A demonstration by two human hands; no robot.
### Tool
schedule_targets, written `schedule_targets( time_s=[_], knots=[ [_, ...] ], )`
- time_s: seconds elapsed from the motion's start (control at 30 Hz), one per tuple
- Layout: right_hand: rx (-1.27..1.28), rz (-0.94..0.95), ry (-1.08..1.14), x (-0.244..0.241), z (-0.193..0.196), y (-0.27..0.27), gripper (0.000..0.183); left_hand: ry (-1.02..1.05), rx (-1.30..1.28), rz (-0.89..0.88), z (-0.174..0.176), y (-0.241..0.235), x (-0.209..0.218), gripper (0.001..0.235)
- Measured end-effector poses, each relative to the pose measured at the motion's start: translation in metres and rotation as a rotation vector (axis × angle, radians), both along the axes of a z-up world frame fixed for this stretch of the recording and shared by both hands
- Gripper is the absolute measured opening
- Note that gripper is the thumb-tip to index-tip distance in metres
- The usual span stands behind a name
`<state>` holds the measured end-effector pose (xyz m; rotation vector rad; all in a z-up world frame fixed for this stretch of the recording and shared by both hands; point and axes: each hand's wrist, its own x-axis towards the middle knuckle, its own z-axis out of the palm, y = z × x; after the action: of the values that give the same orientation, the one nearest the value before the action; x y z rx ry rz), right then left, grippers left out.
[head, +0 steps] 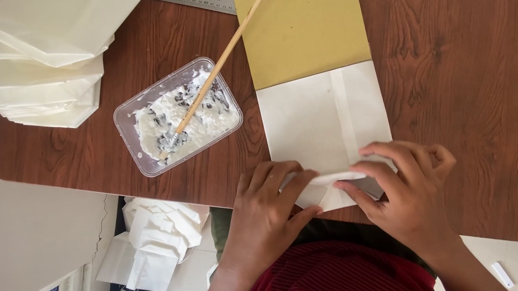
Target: Manually constructing a paper bag by folding paper around a cardboard template and applying glue with a brush.
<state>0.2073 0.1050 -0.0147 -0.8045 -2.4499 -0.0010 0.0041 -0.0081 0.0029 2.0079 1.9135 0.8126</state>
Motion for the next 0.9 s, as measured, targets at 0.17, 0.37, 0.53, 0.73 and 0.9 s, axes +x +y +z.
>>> schedule_targets(
  time_s=[0.17, 0.37, 0.53, 0.73, 0.9],
  knots=[
    [0.078, 0.104, 0.033, 0.016, 0.002, -0.006, 0.018, 0.109, 0.112, 0.019, -0.004, -0.015, 0.011, 0.024],
    [0.025, 0.094, -0.05, 0.036, -0.004, -0.027, 0.023, 0.299, 0.192, 0.055, -0.04, -0.035, 0.017, 0.043],
    [0.011, -0.01, -0.094, 0.046, -0.005, -0.053, 0.03, 0.282, 0.325, 0.012, -0.038, -0.036, 0.014, 0.025],
    [-0.442, -0.002, 0.426, 0.055, -0.005, -0.093, 0.032, 0.089, 0.45, -0.163, -0.019, -0.04, 0.022, 0.021],
    [-1.678, -0.176, 0.556, 0.095, -0.121, -0.104, 0.087, -0.09, 0.466, -0.3, -0.009, -0.043, 0.04, 0.022]
  ],
)
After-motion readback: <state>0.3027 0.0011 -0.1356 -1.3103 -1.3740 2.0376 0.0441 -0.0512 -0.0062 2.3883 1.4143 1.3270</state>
